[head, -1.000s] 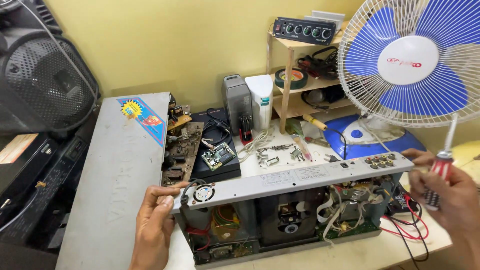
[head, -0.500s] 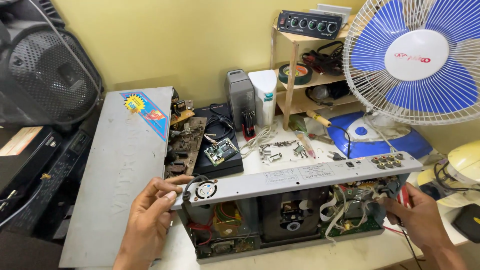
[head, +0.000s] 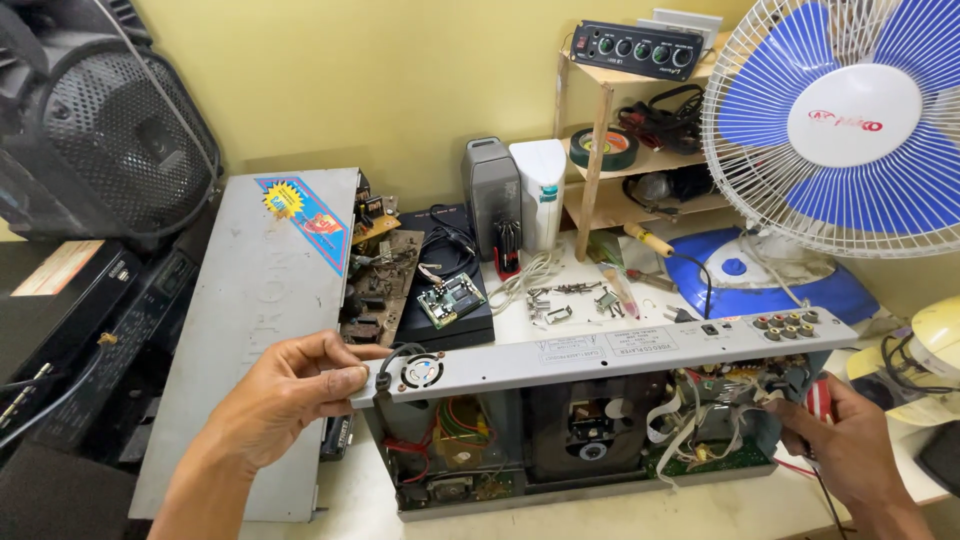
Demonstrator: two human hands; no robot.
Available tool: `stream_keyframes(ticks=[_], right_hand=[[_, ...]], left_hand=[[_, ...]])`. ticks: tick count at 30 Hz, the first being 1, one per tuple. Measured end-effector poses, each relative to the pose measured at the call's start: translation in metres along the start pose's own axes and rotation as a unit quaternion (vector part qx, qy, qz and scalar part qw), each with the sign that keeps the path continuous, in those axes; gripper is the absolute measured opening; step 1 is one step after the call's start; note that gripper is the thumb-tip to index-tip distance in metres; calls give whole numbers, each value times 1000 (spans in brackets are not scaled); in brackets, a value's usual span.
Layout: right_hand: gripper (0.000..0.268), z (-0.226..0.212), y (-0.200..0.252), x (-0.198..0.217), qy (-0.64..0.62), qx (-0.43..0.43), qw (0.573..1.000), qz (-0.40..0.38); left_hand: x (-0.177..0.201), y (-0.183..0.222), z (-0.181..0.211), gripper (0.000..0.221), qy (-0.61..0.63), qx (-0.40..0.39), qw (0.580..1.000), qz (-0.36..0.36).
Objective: Disassembling an electronic device by removing screws with a screwdriver and lifting the chassis panel
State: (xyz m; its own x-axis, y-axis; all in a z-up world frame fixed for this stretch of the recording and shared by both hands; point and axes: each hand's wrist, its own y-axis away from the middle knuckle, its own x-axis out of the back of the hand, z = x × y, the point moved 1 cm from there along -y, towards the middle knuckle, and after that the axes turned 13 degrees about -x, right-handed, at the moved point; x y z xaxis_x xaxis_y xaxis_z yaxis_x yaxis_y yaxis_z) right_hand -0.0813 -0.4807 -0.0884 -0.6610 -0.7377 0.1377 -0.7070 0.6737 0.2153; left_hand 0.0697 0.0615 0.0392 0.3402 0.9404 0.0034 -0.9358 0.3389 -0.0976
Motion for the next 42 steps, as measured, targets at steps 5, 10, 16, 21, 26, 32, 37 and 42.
stream_keyframes(ticks=[5, 10, 16, 21, 26, 32, 37, 42], right_hand=[[31, 5, -2, 2, -4, -2, 1000, 1], [32, 15, -10, 4, -13, 27, 1000, -1], [38, 8, -4, 3, 8, 13, 1000, 6], [28, 19, -11, 7, -4, 11, 1000, 8], [32, 22, -14, 7, -21, 29, 999, 3], [27, 18, -8, 6, -9, 24, 1000, 4], [24, 39, -26, 13, -42, 32, 999, 0], [24, 69, -50, 24, -60, 46, 997, -6]], left_hand=[[-4, -1, 7, 20, -21, 12, 1000, 16], [2, -14, -12, 22, 31, 0, 1000, 1], [-8, -28, -11, 26, 135, -14, 991, -12], [-21, -48, 10, 47, 22, 17, 999, -29], [-59, -88, 37, 31, -186, 10, 980, -68], [-120, -146, 41, 28, -574, -59, 801, -159], [-170, -187, 7, 27, -643, -111, 725, -222], [-176, -197, 10, 14, -657, -159, 672, -302]])
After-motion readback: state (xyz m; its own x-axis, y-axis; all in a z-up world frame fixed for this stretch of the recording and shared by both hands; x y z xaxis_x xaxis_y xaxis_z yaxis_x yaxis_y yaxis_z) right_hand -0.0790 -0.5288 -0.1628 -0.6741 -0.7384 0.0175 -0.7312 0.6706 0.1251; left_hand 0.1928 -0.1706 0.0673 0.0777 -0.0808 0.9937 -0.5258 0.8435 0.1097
